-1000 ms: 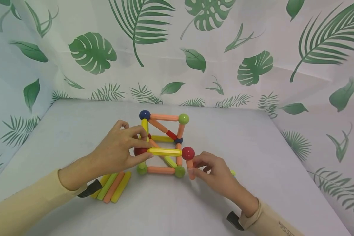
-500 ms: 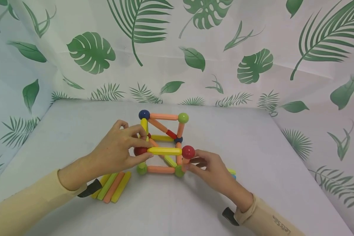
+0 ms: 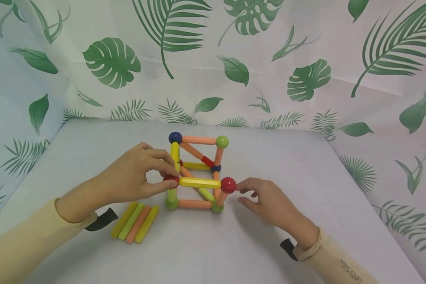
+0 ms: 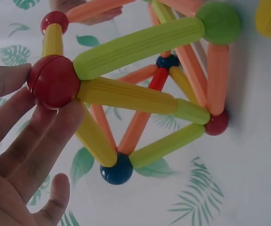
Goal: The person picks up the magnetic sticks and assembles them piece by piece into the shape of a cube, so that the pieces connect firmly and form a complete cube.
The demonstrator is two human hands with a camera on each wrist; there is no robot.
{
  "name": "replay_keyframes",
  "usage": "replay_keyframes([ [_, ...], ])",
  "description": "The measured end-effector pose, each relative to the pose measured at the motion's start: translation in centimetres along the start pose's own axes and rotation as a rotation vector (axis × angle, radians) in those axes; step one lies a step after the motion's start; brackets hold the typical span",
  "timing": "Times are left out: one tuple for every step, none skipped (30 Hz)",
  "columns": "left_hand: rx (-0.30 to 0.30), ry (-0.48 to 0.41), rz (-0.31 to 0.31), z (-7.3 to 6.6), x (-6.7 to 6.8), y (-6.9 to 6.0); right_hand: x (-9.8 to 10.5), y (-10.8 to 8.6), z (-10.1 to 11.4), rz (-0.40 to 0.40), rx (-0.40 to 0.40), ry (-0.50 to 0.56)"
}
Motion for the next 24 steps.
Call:
replay_keyframes([
  [0.001,0.009,0.007,0.0,0.0,0.0,0.6,-0.1,-0.4,0.015,-0.022,-0.106],
  [0.0,0.016,0.009,0.0,0.0,0.0,1.1,-0.3,-0.9,0.036,-0.05,-0.204],
  [-0.003,0.021,0.008,0.0,0.0,0.0,1.5,-0.5,-1.4,0.063,-0.077,-0.28],
  [-0.006,0.027,0.007,-0.1,0.0,0.0,1.8,-0.7,-2.1,0.097,-0.111,-0.332],
  [-0.009,0.03,0.006,-0.1,0.0,0.0,2.1,-0.9,-2.7,0.122,-0.138,-0.368],
  [-0.016,0.03,0.0,-0.1,0.0,0.0,2.2,-1.2,-3.3,0.143,-0.163,-0.381],
  [-0.02,0.027,-0.004,-0.2,0.0,0.0,2.4,-1.4,-3.8,0.158,-0.186,-0.38],
  [-0.025,0.027,-0.009,-0.2,-0.1,0.0,2.5,-1.6,-4.2,0.166,-0.201,-0.375],
  [-0.026,0.026,-0.013,-0.2,-0.1,0.0,2.6,-1.8,-4.5,0.171,-0.213,-0.369],
  [-0.027,0.024,-0.017,-0.2,-0.1,0.0,2.7,-1.9,-4.8,0.172,-0.224,-0.364],
  [-0.027,0.023,-0.022,-0.3,0.0,0.0,2.8,-1.9,-5.0,0.168,-0.227,-0.362],
  [-0.025,0.025,-0.025,-0.3,0.0,0.0,2.8,-1.9,-5.1,0.164,-0.232,-0.358],
  [-0.023,0.026,-0.027,-0.3,0.0,0.0,2.8,-1.9,-5.2,0.158,-0.238,-0.354],
  [-0.022,0.028,-0.028,-0.3,0.0,0.0,2.8,-1.8,-5.4,0.152,-0.244,-0.348],
  [-0.02,0.029,-0.028,-0.3,0.0,0.0,2.8,-1.7,-5.5,0.149,-0.255,-0.338],
  [-0.02,0.031,-0.029,-0.3,0.0,-0.1,2.8,-1.7,-5.7,0.148,-0.261,-0.327],
  [-0.02,0.033,-0.029,-0.3,0.0,-0.1,2.8,-1.6,-5.8,0.144,-0.268,-0.316],
  [-0.021,0.033,-0.029,-0.3,0.0,-0.1,2.9,-1.6,-5.9,0.143,-0.274,-0.304],
  [-0.023,0.033,-0.029,-0.3,-0.1,0.0,2.9,-1.6,-6.0,0.14,-0.28,-0.298],
  [-0.024,0.033,-0.03,-0.4,-0.1,0.0,2.9,-1.6,-6.1,0.137,-0.285,-0.294],
  [-0.024,0.033,-0.031,-0.4,-0.1,0.0,2.9,-1.5,-6.2,0.135,-0.288,-0.293],
  [-0.023,0.033,-0.032,-0.4,-0.1,0.0,2.9,-1.5,-6.3,0.13,-0.288,-0.297],
  [-0.02,0.033,-0.031,-0.4,-0.1,0.0,2.8,-1.5,-6.4,0.124,-0.291,-0.299],
  [-0.018,0.034,-0.031,-0.4,-0.1,0.0,2.8,-1.5,-6.4,0.12,-0.293,-0.298],
])
Point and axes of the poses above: each hand's wrist, its own y-axis towards the middle knuckle, its own x-axis out of the back of the hand, z = x × y, the point moved 5 cm from there along y, towards the middle knuckle, and after that the axes turned 11 degrees about y, right-handed, at the moved point
